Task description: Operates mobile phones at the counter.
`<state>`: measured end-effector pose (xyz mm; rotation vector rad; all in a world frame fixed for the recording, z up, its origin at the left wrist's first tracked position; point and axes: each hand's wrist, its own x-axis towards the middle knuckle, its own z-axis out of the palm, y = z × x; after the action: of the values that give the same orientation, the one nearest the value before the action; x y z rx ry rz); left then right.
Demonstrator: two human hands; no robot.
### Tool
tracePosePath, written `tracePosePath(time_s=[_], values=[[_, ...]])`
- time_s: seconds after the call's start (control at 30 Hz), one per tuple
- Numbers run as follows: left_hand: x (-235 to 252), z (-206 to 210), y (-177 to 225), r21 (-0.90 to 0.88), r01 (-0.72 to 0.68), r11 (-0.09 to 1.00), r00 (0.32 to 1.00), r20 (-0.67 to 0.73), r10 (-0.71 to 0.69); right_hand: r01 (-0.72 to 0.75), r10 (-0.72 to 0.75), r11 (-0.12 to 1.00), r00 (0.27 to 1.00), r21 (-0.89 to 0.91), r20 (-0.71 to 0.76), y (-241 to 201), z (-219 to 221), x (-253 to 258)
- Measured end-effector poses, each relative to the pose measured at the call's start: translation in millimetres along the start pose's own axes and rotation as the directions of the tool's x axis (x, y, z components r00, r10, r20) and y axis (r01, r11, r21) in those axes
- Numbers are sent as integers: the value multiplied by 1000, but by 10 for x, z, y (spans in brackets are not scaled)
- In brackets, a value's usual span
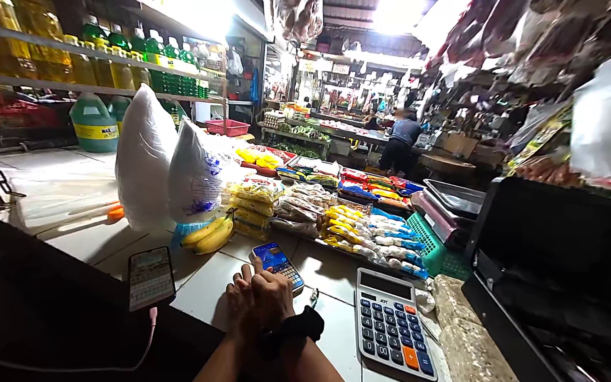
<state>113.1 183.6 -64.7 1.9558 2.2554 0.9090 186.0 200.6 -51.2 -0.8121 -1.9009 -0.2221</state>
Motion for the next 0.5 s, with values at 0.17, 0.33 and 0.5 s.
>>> tracePosePath(time_s=[0.17, 0.33, 0.5], values=[[103, -16, 52, 74, 110, 991, 989, 93, -117, -232, 236, 972, 964, -44, 123, -98, -86, 25], [84, 7, 7, 34, 85, 996, 996, 13, -86, -91, 90, 996, 990, 11, 111, -41, -43, -26], [113, 64, 6, 111, 74, 991, 997, -32, -71, -215, 223, 974, 963, -65, 153, -76, -64, -35]])
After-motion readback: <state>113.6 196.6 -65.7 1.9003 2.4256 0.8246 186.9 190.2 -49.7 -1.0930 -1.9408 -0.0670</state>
